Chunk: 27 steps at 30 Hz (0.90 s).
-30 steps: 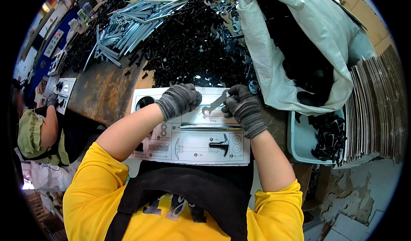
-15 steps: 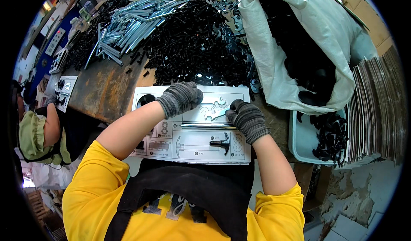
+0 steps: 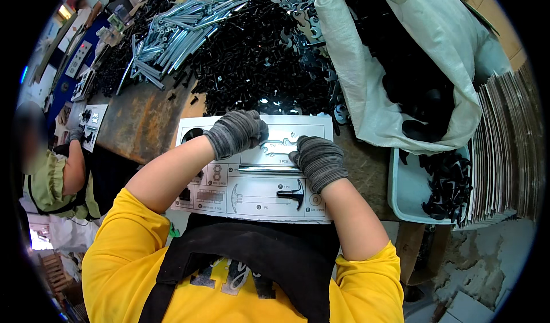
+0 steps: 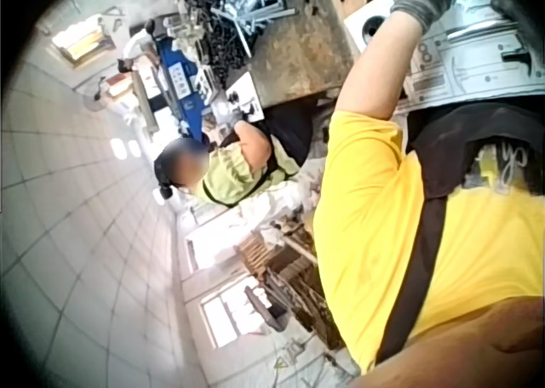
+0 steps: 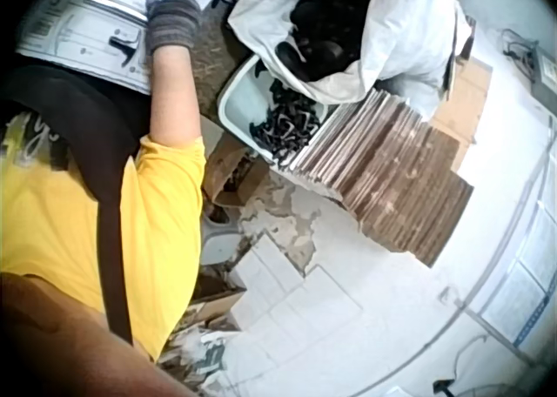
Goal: The person picks small black plastic parts from a large pile and places them into designated cutouts on a printed cardboard sheet. They also pick metal rods and other hardware from the table and place them into the corresponding slots on the sheet. The person repeats this process for multiple sheets, organizing the parts into kits.
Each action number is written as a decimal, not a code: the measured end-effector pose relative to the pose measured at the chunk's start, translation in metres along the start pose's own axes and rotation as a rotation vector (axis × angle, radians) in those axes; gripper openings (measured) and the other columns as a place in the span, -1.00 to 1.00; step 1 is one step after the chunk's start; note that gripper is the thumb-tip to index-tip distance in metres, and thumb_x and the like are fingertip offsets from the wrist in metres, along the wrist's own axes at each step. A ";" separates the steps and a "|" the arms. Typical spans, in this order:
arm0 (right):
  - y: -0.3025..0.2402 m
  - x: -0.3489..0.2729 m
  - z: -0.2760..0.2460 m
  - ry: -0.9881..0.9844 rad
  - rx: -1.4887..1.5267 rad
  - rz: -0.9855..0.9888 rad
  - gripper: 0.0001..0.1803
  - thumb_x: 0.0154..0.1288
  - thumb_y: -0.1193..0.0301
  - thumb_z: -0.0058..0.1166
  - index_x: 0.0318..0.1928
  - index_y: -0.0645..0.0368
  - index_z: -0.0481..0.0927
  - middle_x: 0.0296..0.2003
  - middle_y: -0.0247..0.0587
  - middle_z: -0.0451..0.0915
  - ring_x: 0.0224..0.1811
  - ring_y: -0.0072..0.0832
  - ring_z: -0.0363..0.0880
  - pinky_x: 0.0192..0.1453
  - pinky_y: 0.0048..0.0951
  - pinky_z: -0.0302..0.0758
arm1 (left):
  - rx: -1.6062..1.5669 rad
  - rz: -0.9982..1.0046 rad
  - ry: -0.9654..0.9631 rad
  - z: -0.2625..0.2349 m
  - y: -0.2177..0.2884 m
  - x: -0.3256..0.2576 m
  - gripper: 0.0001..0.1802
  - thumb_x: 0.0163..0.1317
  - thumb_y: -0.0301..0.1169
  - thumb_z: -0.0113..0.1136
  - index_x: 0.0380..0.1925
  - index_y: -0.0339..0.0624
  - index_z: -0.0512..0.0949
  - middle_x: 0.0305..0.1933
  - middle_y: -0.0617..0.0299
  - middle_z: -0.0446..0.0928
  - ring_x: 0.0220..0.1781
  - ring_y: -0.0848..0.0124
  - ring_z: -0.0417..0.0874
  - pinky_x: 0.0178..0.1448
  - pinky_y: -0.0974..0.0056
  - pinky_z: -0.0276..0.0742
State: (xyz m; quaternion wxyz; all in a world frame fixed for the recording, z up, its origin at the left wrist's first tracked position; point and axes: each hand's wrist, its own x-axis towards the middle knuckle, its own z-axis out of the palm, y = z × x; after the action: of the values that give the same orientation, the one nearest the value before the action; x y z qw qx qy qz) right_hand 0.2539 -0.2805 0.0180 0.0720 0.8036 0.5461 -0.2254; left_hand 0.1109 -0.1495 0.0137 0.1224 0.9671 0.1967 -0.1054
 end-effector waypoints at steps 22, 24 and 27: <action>0.055 -0.061 0.046 0.650 0.396 -0.132 -0.78 0.13 0.42 0.02 -0.17 0.13 0.47 -0.29 -0.04 0.52 -0.25 -0.14 0.53 -0.21 -0.27 0.47 | -0.405 -0.398 0.618 -0.001 -0.061 -0.133 -0.62 0.01 -0.37 0.21 -0.13 -0.16 0.43 -0.29 0.07 0.51 -0.28 0.25 0.57 -0.19 0.27 0.50; 0.051 -0.066 0.056 0.586 0.419 -0.140 -0.76 0.15 0.44 -0.01 -0.13 0.17 0.46 -0.25 0.00 0.52 -0.19 -0.12 0.51 -0.15 -0.25 0.46 | -0.373 -0.537 0.691 0.030 -0.080 -0.175 -0.67 0.02 -0.39 0.19 -0.20 -0.21 0.41 -0.37 0.07 0.50 -0.33 0.25 0.56 -0.22 0.26 0.48; 0.052 -0.063 0.063 0.664 0.386 -0.203 -0.69 0.13 0.48 -0.04 -0.06 0.14 0.42 -0.25 0.00 0.53 -0.22 -0.12 0.54 -0.17 -0.26 0.48 | -0.539 -0.667 0.608 0.083 -0.087 -0.226 -0.70 0.02 -0.47 0.17 -0.20 -0.22 0.40 -0.45 0.13 0.48 -0.37 0.35 0.54 -0.23 0.32 0.44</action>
State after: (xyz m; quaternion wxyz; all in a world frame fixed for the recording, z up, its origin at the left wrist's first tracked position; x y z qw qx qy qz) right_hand 0.2645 -0.3769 -0.0175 -0.2834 0.7734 0.5641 -0.0579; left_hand -0.1406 -0.1752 -0.0245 0.2640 0.7730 0.5406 0.2013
